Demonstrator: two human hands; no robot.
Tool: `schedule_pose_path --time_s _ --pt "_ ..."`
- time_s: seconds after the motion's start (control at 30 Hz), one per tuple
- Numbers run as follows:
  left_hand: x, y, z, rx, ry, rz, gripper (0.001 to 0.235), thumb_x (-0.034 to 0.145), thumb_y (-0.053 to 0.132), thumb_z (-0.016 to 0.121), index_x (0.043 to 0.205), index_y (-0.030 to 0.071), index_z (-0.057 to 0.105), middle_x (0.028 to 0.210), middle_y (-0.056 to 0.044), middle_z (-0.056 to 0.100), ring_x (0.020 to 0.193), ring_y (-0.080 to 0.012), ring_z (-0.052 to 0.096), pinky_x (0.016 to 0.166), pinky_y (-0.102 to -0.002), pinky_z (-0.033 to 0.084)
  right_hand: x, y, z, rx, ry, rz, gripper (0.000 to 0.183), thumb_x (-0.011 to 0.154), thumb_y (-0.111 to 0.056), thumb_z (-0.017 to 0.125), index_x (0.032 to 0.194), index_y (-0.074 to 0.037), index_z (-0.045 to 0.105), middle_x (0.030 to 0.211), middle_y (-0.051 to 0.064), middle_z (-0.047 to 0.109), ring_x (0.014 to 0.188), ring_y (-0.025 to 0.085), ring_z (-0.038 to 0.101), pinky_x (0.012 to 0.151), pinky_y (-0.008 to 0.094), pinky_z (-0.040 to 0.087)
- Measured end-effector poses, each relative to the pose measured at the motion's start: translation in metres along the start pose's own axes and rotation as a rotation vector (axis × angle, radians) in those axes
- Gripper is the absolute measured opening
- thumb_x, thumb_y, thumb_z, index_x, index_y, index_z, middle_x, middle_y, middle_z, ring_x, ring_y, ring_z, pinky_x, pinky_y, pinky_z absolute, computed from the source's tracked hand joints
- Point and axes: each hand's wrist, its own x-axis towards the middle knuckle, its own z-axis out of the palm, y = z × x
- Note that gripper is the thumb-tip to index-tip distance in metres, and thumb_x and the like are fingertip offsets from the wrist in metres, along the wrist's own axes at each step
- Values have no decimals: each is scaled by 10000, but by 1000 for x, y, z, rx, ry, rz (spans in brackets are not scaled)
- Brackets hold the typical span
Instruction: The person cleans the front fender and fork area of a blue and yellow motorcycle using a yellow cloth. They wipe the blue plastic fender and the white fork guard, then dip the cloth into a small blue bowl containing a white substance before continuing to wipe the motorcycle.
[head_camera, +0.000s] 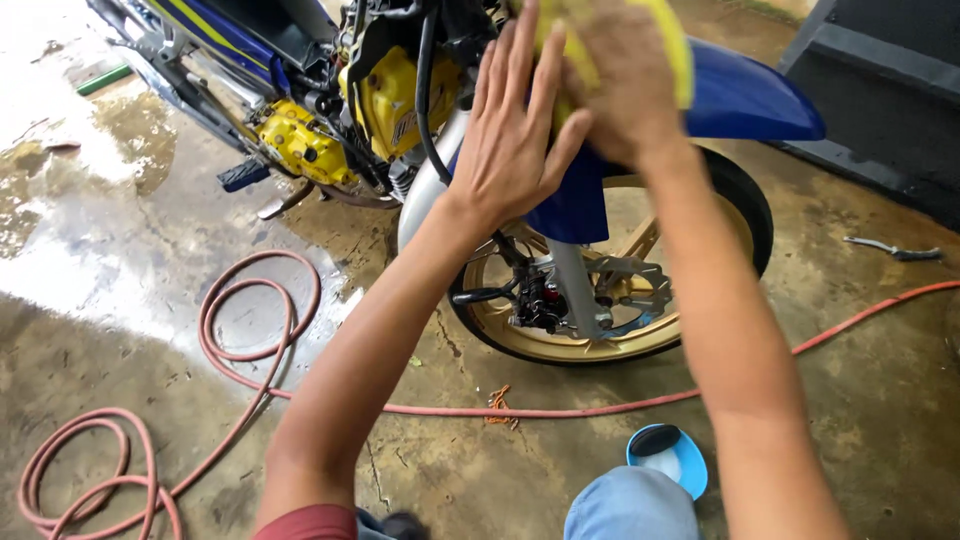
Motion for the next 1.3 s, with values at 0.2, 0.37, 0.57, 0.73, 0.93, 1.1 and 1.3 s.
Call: schedule_pose_path --time_s 0.2,0.37,0.57,0.73,0.93,1.1,1.3 --pt "-6 -7 -2 141 -51 153 625 1162 379 515 1590 -45 349 1657 -228 278 1566 -356 211 1330 -503 165 -106 101 -38 -142 121 180 673 1207 -493 257 1448 25 612 1382 265 661 1209 466 595 999 557 386" --pt "-8 -1 19 135 166 95 609 1126 469 404 1578 60 409 1641 -180 316 1562 -381 304 1340 -561 274 -192 175 -48 -3 -107 893 665 1154 -531 203 1339 -54 628 1191 402 639 1044 678 524 781 658 375" --pt "-11 0 30 40 234 54 686 1129 537 250 1634 73 253 1702 -195 249 1622 -373 308 1386 -547 263 -82 126 -6 -242 30 351 125 1061 -133 564 1068 -73 673 923 177 701 763 398 636 660 507 446" --pt "-15 1 34 -220 325 8 706 1158 560 211 1678 94 106 1762 -199 99 1695 -352 172 1431 -499 250 45 -18 10 15 34 226 517 1065 -470 382 1301 -104 659 1223 164 697 1139 404 583 998 576 324" --pt "-15 1 35 -216 326 6 678 1181 542 189 1702 125 71 1781 -164 56 1711 -345 173 1437 -507 257 -9 50 -15 33 4 243 570 1114 -554 328 1275 -128 671 1212 155 685 1104 400 596 906 537 370" --pt "-14 2 39 -186 358 -5 662 1182 574 153 1717 192 72 1792 -124 70 1716 -312 180 1435 -531 263 -129 134 -49 -7 -45 580 575 1152 -504 372 1320 -56 692 1206 230 710 1016 454 640 729 566 459" --pt "-12 3 36 -151 342 -1 715 1146 583 202 1690 123 143 1768 -169 96 1696 -332 161 1420 -531 227 -184 175 -34 -15 -70 1037 526 1138 -419 258 1170 -98 674 1095 345 686 1029 604 580 811 597 390"
